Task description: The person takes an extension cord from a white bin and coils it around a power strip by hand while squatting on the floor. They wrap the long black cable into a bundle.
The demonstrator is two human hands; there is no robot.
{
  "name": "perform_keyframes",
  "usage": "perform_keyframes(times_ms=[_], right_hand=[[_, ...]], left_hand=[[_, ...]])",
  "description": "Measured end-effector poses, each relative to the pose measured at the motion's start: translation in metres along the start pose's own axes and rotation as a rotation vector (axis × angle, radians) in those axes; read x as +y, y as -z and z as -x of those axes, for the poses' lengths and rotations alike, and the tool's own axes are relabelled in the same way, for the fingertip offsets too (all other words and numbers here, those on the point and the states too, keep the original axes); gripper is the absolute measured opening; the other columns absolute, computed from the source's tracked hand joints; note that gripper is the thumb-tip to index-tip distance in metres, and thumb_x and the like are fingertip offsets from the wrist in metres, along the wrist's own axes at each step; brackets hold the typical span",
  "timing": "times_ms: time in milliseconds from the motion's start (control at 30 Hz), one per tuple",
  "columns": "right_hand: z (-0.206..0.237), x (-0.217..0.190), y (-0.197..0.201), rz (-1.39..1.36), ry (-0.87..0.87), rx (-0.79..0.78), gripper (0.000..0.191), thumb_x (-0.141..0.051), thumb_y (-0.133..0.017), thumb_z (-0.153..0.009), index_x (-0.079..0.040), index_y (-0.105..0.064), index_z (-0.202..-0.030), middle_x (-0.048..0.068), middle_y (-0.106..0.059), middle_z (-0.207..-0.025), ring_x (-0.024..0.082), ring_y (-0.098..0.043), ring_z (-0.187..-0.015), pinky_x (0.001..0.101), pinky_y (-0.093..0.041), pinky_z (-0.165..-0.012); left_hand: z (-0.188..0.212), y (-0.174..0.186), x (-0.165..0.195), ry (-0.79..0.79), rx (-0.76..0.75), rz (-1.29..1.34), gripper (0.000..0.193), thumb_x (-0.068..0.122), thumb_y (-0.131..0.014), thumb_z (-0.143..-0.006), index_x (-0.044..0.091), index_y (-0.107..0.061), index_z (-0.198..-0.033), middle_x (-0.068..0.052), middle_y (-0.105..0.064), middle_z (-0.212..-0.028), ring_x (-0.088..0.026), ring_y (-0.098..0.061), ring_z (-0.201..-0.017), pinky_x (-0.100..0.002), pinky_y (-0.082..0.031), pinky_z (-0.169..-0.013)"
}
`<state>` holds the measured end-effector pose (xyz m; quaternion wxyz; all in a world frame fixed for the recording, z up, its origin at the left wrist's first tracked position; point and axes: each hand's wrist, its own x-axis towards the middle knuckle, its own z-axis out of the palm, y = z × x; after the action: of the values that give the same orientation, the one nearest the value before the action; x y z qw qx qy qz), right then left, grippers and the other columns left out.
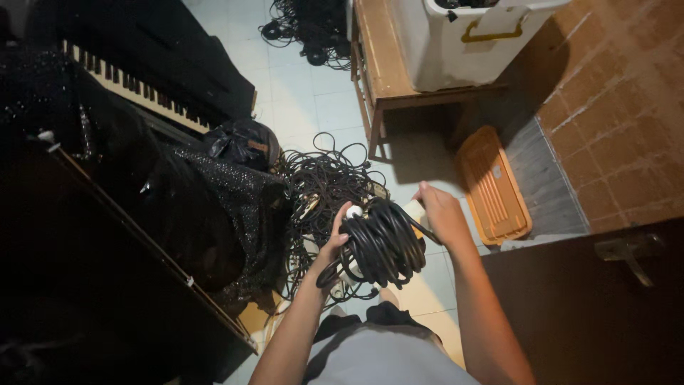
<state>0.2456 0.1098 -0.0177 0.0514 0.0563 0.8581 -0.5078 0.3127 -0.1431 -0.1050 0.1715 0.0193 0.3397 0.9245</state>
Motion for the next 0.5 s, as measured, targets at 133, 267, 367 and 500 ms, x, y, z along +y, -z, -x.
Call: perform_keyframes(times_ms=[133, 267, 367, 500], right_hand=[[0.023, -0.007, 0.013, -0.153, 0.195, -0.064, 0.050, -0.039, -0.040, -0.106, -0.001, -0.069, -0.121, 0.012, -0.072, -0.119, 0.022, -0.065, -0.115, 0.0334, -0.047, -0.102], [0.043, -0.009, 0.022, -0.367, 0.192, -0.175, 0.056, -0.043, -0.038, -0.107, -0.005, -0.054, -0.146, 0.013, -0.061, -0.140, 0.024, -0.060, -0.125, 0.0362, -0.045, -0.108], [0.055, -0.013, 0.033, -0.430, 0.052, -0.161, 0.060, -0.045, -0.037, -0.102, -0.013, -0.044, -0.152, 0.006, -0.054, -0.146, 0.023, -0.060, -0.125, 0.0411, -0.052, -0.100], [0.049, -0.015, 0.060, -0.600, 0.056, -0.144, 0.056, -0.041, -0.038, -0.104, -0.012, -0.045, -0.152, 0.010, -0.056, -0.143, 0.026, -0.059, -0.125, 0.0427, -0.050, -0.101]], left_hand=[[-0.013, 0.002, 0.004, -0.043, -0.033, 0.123, 0.101, 0.028, -0.072, -0.077, 0.018, -0.020, -0.163, -0.018, -0.051, -0.144, -0.032, -0.059, -0.128, -0.046, -0.049, -0.111], [-0.024, 0.001, 0.007, -0.060, -0.087, 0.229, 0.092, 0.024, -0.067, -0.087, 0.014, -0.022, -0.166, -0.024, -0.054, -0.141, -0.034, -0.063, -0.120, -0.047, -0.053, -0.103], [-0.029, -0.015, 0.008, -0.043, -0.099, 0.297, 0.086, 0.021, -0.063, -0.092, 0.016, -0.021, -0.166, -0.021, -0.053, -0.141, -0.032, -0.063, -0.119, -0.046, -0.053, -0.102], [-0.047, -0.049, 0.007, -0.040, -0.112, 0.246, 0.083, 0.019, -0.060, -0.092, 0.017, -0.020, -0.164, -0.018, -0.054, -0.142, -0.031, -0.063, -0.120, -0.045, -0.053, -0.102]])
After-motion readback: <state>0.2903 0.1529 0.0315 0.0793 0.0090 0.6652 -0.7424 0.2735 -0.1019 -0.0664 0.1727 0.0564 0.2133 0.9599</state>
